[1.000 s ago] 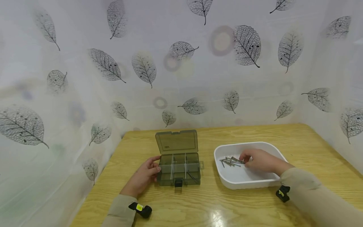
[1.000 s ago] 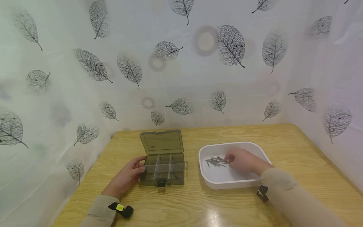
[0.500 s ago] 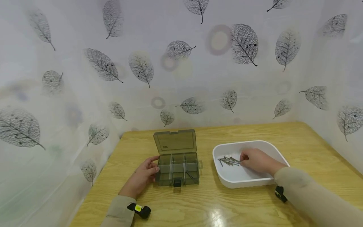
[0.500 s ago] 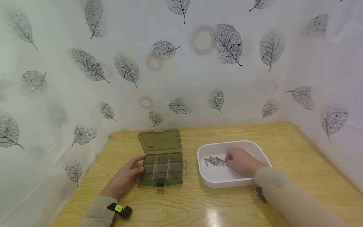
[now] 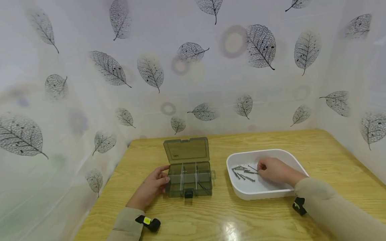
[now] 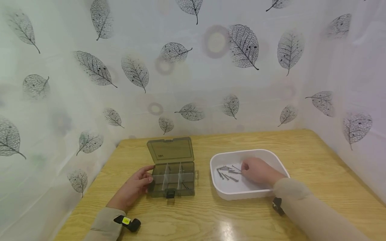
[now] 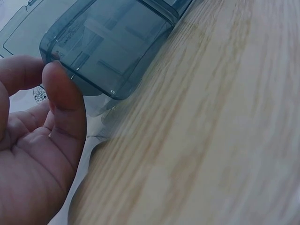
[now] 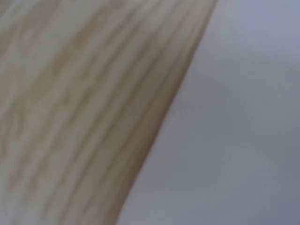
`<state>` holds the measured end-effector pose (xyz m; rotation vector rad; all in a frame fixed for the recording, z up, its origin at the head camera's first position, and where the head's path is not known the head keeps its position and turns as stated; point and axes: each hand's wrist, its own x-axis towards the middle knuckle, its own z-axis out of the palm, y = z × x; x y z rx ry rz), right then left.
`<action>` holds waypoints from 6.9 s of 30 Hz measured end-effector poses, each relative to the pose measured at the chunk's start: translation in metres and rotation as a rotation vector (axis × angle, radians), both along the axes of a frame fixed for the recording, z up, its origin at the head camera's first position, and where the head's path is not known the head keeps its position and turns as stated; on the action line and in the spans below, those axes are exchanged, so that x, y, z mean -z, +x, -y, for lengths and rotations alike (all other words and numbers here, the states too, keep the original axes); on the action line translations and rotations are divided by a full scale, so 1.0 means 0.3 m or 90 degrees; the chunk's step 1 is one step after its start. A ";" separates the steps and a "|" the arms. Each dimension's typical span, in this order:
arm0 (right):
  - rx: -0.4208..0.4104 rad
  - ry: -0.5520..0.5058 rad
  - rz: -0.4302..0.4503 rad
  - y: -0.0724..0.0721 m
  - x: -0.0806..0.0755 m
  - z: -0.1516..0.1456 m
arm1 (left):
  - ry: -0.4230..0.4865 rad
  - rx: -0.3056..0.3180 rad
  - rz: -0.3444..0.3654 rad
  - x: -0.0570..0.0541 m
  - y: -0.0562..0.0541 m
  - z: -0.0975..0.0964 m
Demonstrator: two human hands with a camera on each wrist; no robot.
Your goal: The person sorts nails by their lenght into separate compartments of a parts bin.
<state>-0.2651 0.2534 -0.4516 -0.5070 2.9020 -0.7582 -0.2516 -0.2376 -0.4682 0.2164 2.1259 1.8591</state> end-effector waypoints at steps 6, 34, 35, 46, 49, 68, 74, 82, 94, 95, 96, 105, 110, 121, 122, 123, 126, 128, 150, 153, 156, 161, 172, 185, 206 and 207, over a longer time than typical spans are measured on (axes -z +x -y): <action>-0.018 -0.054 0.002 -0.006 -0.014 -0.007 | 0.001 -0.002 -0.003 0.008 -0.003 0.001; -0.113 -0.227 0.014 0.079 -0.140 0.219 | -0.004 -0.014 -0.002 -0.015 0.011 -0.011; -0.118 -0.228 0.012 0.080 -0.143 0.236 | -0.005 -0.012 -0.003 -0.015 0.011 -0.011; -0.103 -0.179 -0.015 0.066 -0.180 0.391 | -0.011 -0.008 0.002 -0.016 0.006 -0.010; -0.101 -0.185 -0.009 0.054 -0.185 0.433 | -0.010 -0.007 0.000 -0.018 0.004 -0.009; -0.027 -0.157 0.015 -0.010 -0.178 0.570 | 0.014 0.002 0.001 -0.014 0.003 -0.003; -0.024 -0.168 0.025 0.005 -0.191 0.543 | 0.014 0.010 0.000 -0.002 -0.001 0.000; -0.036 -0.167 0.009 0.015 -0.193 0.464 | -0.004 0.005 0.003 -0.007 0.000 0.001; -0.006 -0.172 0.086 0.024 -0.155 0.334 | -0.009 -0.002 -0.005 -0.010 0.001 0.002; -0.006 -0.167 0.087 0.025 -0.152 0.321 | -0.009 -0.001 -0.005 -0.009 0.001 0.001; -0.009 -0.161 0.087 0.026 -0.149 0.307 | -0.008 0.000 -0.005 -0.008 0.001 0.001; -0.020 -0.114 0.071 0.032 -0.125 0.174 | -0.001 0.006 -0.002 0.001 0.000 0.001; -0.036 -0.063 0.045 0.030 -0.108 0.117 | 0.002 -0.003 0.005 0.003 -0.002 0.003; -0.028 -0.033 0.081 0.023 -0.067 0.014 | 0.005 0.008 0.002 0.000 -0.005 0.000; -0.029 -0.035 0.081 0.022 -0.059 0.008 | 0.005 0.007 0.004 0.000 -0.005 0.000; -0.025 -0.035 0.082 0.020 -0.051 0.003 | 0.003 0.006 0.006 0.002 -0.006 0.001; -0.022 -0.033 0.065 0.015 -0.027 -0.004 | -0.001 0.006 0.007 0.000 -0.005 0.002; -0.021 -0.024 0.046 0.011 -0.014 -0.001 | -0.003 0.005 0.006 -0.001 -0.003 0.003; -0.014 -0.111 0.064 0.010 -0.044 -0.004 | -0.004 0.005 0.005 -0.003 -0.004 0.001; -0.021 -0.156 0.105 0.011 -0.059 -0.001 | -0.003 0.012 0.001 -0.003 -0.004 0.003; -0.020 -0.174 0.121 0.018 -0.073 0.003 | -0.003 0.015 -0.001 -0.001 -0.005 0.004; -0.019 -0.203 0.129 0.031 -0.099 0.015 | -0.003 0.011 0.002 -0.001 -0.006 0.003; -0.067 -0.231 0.112 0.069 -0.160 0.111 | -0.002 0.015 0.003 0.001 -0.005 0.005; -0.090 -0.267 0.106 0.069 -0.182 0.258 | -0.002 0.011 -0.002 -0.001 -0.003 0.002; -0.132 -0.232 0.073 0.056 -0.189 0.499 | 0.001 0.006 0.000 -0.003 -0.001 0.000; -0.133 -0.232 0.071 0.055 -0.186 0.504 | 0.000 0.006 0.000 -0.001 -0.002 0.000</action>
